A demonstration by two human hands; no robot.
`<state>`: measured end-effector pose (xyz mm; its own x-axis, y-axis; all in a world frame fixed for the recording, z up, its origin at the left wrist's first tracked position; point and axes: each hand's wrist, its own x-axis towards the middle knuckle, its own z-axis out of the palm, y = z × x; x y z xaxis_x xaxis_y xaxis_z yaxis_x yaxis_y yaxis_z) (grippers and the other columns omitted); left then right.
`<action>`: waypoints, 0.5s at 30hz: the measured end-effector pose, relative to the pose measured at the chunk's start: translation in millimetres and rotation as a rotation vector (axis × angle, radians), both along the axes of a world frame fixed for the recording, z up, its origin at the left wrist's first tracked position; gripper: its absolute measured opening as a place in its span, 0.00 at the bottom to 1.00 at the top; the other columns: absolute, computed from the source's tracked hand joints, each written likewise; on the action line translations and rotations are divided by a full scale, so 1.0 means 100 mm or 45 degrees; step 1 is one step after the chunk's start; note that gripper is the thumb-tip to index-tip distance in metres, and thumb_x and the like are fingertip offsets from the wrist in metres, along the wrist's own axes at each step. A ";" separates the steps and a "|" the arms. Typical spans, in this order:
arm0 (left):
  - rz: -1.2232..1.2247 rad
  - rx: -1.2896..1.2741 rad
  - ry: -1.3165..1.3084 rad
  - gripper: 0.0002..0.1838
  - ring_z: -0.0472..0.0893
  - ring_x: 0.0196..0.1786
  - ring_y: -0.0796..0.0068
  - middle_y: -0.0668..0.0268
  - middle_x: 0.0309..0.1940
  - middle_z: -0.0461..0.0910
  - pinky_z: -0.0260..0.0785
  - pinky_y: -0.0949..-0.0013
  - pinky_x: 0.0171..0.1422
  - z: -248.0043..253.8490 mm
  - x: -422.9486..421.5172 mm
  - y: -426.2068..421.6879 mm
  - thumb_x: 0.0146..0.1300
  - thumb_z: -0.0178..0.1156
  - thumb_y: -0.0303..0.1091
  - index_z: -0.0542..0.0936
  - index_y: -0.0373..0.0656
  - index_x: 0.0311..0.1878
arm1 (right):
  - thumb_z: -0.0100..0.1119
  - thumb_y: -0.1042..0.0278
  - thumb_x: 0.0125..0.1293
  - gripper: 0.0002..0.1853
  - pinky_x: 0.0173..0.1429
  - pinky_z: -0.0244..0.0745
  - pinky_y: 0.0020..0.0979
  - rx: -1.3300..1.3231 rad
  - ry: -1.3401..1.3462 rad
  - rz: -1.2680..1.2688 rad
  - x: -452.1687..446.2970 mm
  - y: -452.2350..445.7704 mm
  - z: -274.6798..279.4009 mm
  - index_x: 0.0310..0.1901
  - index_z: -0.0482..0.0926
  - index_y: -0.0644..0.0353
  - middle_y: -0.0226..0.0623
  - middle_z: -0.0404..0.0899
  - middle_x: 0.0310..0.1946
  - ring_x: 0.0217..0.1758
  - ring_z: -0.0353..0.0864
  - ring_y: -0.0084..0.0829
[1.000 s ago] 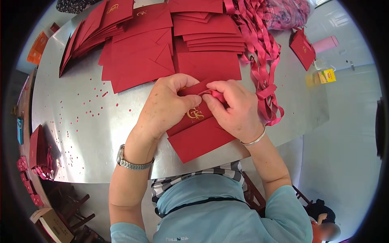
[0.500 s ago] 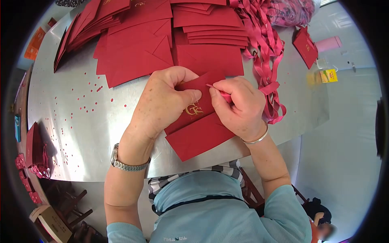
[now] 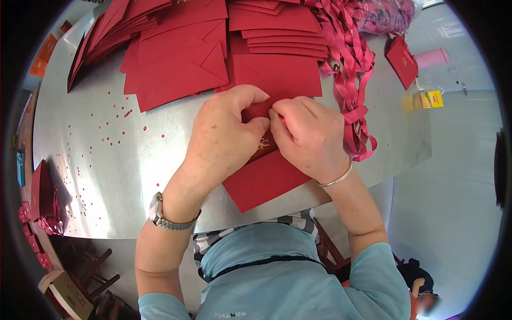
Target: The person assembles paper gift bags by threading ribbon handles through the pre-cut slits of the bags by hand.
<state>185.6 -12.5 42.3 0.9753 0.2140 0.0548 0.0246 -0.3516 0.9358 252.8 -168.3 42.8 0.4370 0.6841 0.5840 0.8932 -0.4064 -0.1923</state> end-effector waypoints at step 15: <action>0.027 0.151 -0.093 0.13 0.84 0.35 0.54 0.52 0.31 0.84 0.74 0.58 0.44 0.12 -0.02 -0.01 0.54 0.62 0.27 0.83 0.38 0.45 | 0.60 0.70 0.65 0.08 0.34 0.74 0.31 0.280 0.683 0.094 -0.01 -0.09 0.24 0.41 0.82 0.64 0.41 0.81 0.32 0.28 0.81 0.37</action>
<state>183.9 -13.4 54.5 0.9631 0.2225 0.1517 -0.0334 -0.4603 0.8871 251.6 -177.2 66.7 0.6665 0.6119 0.4259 0.6722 -0.2461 -0.6983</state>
